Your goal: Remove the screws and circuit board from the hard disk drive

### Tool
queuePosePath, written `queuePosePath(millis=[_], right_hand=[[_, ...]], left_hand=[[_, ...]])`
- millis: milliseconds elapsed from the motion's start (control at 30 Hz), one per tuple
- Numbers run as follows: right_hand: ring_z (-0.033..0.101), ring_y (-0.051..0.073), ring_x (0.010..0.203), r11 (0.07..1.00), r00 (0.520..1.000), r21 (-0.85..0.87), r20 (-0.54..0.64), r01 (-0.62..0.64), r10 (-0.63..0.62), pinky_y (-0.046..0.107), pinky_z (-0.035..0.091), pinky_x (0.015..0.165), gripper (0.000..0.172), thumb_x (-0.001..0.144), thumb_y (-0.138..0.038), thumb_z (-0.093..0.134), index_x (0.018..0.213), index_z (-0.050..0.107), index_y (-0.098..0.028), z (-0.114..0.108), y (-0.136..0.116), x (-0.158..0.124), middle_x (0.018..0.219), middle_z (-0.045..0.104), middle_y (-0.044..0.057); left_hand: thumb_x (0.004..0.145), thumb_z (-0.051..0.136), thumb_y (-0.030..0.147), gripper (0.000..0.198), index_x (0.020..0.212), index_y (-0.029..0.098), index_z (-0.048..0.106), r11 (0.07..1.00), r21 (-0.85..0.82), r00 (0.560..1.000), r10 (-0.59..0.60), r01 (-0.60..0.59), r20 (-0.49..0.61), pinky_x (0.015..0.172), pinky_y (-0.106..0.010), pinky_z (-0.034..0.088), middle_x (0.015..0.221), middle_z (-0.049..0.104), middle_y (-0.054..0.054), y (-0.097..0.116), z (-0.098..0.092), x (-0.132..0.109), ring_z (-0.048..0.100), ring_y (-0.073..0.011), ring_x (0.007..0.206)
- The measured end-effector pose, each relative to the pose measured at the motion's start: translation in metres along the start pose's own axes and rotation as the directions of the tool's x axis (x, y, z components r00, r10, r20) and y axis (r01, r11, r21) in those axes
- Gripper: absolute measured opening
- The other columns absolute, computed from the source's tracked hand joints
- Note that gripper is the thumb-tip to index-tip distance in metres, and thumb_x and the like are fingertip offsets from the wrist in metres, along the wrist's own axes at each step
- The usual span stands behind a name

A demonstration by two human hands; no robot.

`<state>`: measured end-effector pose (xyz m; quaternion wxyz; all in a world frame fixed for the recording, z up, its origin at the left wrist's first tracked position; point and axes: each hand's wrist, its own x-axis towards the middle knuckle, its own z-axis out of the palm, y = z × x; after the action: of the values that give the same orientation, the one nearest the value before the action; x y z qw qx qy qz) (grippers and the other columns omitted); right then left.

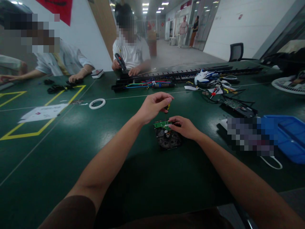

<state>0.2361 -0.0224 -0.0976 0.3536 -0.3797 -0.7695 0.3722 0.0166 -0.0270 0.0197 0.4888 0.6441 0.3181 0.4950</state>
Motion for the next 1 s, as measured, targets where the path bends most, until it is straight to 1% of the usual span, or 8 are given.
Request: queuePosePath(millis=[100,200,367,467,600,733,867,1000], right_hand=[[0.071,0.025,0.114,1.0,1.0,0.004,0.009,0.003,-0.003,0.049,0.058,0.105,0.029,0.092,-0.04,0.076,0.117,0.072,-0.027,-0.0002,-0.0008,-0.0005,0.123,0.075,0.006],[0.071,0.025,0.114,1.0,1.0,-0.013,0.009,-0.004,0.004,0.049,0.058,0.105,0.028,0.092,-0.04,0.075,0.117,0.072,-0.028,-0.0005,-0.001,-0.0006,0.123,0.075,0.006],[0.072,0.025,0.113,1.0,1.0,-0.018,0.005,-0.006,0.006,0.049,0.059,0.104,0.028,0.092,-0.039,0.076,0.117,0.072,-0.028,-0.0003,0.0013,-0.0003,0.123,0.075,0.006],[0.072,0.025,0.111,1.0,1.0,-0.008,0.006,-0.009,0.009,0.048,0.059,0.103,0.028,0.092,-0.039,0.076,0.118,0.072,-0.028,0.0004,0.0026,-0.0004,0.122,0.075,0.006],[0.072,0.025,0.112,1.0,1.0,0.005,0.006,-0.005,0.005,0.047,0.06,0.102,0.028,0.092,-0.039,0.076,0.118,0.072,-0.028,0.0012,0.0022,-0.0009,0.122,0.075,0.006],[0.072,0.025,0.112,1.0,1.0,0.0,0.007,0.007,-0.007,0.048,0.059,0.103,0.027,0.092,-0.038,0.075,0.117,0.072,-0.028,0.0009,0.0017,-0.0006,0.121,0.075,0.006],[0.072,0.025,0.113,1.0,1.0,-0.011,0.006,0.01,-0.009,0.048,0.059,0.102,0.028,0.092,-0.039,0.076,0.117,0.072,-0.028,0.0004,0.0026,0.0001,0.122,0.075,0.006],[0.072,0.025,0.113,1.0,1.0,-0.017,0.0,0.017,-0.017,0.048,0.059,0.103,0.028,0.092,-0.039,0.076,0.118,0.072,-0.027,0.0005,0.0032,0.0002,0.123,0.075,0.006]], left_hand=[[0.095,0.073,0.032,0.016,0.104,0.019,0.076,1.0,0.028,1.0,0.01,-0.01,0.0,0.063,-0.02,0.056,0.094,0.069,-0.004,0.0005,-0.0014,0.0003,0.063,-0.0114,0.079],[0.097,0.07,0.028,0.015,0.107,0.019,0.075,1.0,0.012,1.0,0.004,-0.004,0.002,0.065,-0.021,0.058,0.096,0.069,-0.004,0.0015,-0.0011,0.0002,0.063,-0.0112,0.079],[0.1,0.062,0.023,0.015,0.112,0.019,0.071,0.996,-0.085,0.999,-0.014,0.016,0.033,0.076,-0.027,0.063,0.103,0.07,-0.007,0.0004,0.0002,0.0009,0.068,-0.0152,0.094],[0.1,0.061,0.021,0.014,0.108,0.018,0.072,0.994,-0.105,0.999,-0.017,0.022,0.04,0.075,-0.028,0.063,0.104,0.071,-0.007,-0.0009,0.0006,0.0016,0.069,-0.0158,0.095],[0.1,0.064,0.028,0.015,0.106,0.017,0.073,0.995,-0.086,0.999,-0.038,0.041,0.031,0.074,-0.027,0.063,0.104,0.073,-0.008,-0.0014,0.0009,0.0015,0.07,-0.0161,0.095],[0.098,0.069,0.037,0.022,0.103,0.016,0.074,0.999,-0.044,1.0,-0.018,0.019,0.023,0.07,-0.024,0.062,0.101,0.073,-0.008,-0.0022,0.0006,0.001,0.07,-0.0147,0.09],[0.093,0.076,0.036,0.023,0.104,0.016,0.076,1.0,-0.002,1.0,0.01,-0.01,-0.014,0.066,-0.022,0.06,0.096,0.072,-0.006,-0.0025,-0.0007,0.0005,0.067,-0.0123,0.081],[0.093,0.075,0.036,0.023,0.105,0.016,0.077,0.998,0.051,0.999,0.021,-0.02,-0.024,0.062,-0.02,0.057,0.094,0.071,-0.005,-0.0012,-0.0022,0.0002,0.064,-0.0108,0.076]])
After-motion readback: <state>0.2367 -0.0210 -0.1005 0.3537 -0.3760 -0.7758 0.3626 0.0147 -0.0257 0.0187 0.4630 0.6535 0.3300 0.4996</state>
